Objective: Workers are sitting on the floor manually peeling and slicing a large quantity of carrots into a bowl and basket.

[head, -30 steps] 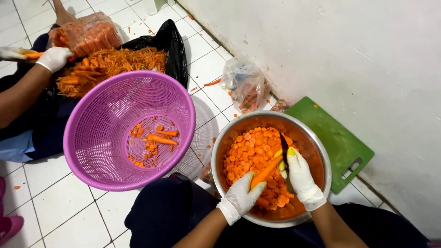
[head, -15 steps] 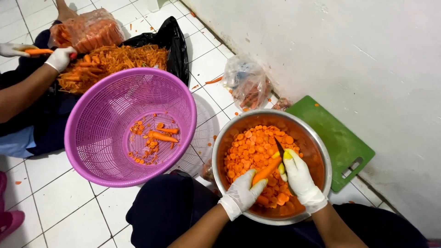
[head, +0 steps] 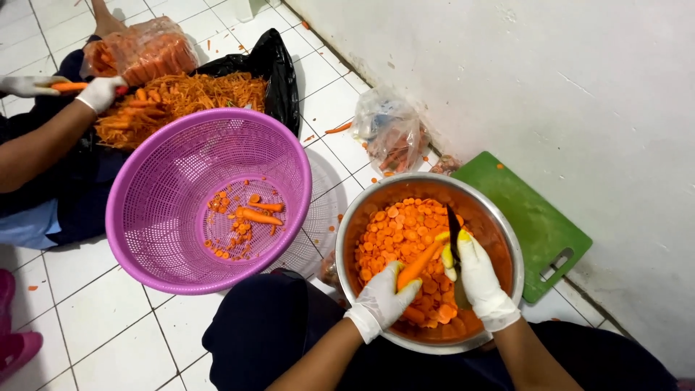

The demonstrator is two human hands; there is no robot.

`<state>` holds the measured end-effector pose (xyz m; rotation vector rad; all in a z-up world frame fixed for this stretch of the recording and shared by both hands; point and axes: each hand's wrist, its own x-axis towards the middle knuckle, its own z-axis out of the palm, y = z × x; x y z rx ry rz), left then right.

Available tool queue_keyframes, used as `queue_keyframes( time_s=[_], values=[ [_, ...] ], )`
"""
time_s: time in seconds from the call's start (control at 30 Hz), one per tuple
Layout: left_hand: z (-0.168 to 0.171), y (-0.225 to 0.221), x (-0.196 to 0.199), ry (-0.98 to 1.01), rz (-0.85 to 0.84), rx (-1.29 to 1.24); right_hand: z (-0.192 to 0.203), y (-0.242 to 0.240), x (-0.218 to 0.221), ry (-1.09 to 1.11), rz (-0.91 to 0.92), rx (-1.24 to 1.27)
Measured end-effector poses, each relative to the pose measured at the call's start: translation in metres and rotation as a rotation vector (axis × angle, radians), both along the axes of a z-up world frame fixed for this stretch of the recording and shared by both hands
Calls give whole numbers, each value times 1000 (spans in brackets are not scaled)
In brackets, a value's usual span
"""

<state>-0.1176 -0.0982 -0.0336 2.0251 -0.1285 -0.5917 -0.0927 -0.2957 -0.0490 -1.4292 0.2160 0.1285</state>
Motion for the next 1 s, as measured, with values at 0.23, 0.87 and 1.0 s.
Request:
queue_keyframes(
  time_s=[0.23,0.87,1.0],
  values=[
    [-6,6,14,-58,309,-211,-3,4,-16,127,241,-76],
    [-7,-2,-3,-387,-44,23,35,11,-41,-130,399,-227],
    [-8,-2,-4,-412,-45,39,40,13,-41,-161,419,-640]
  ],
)
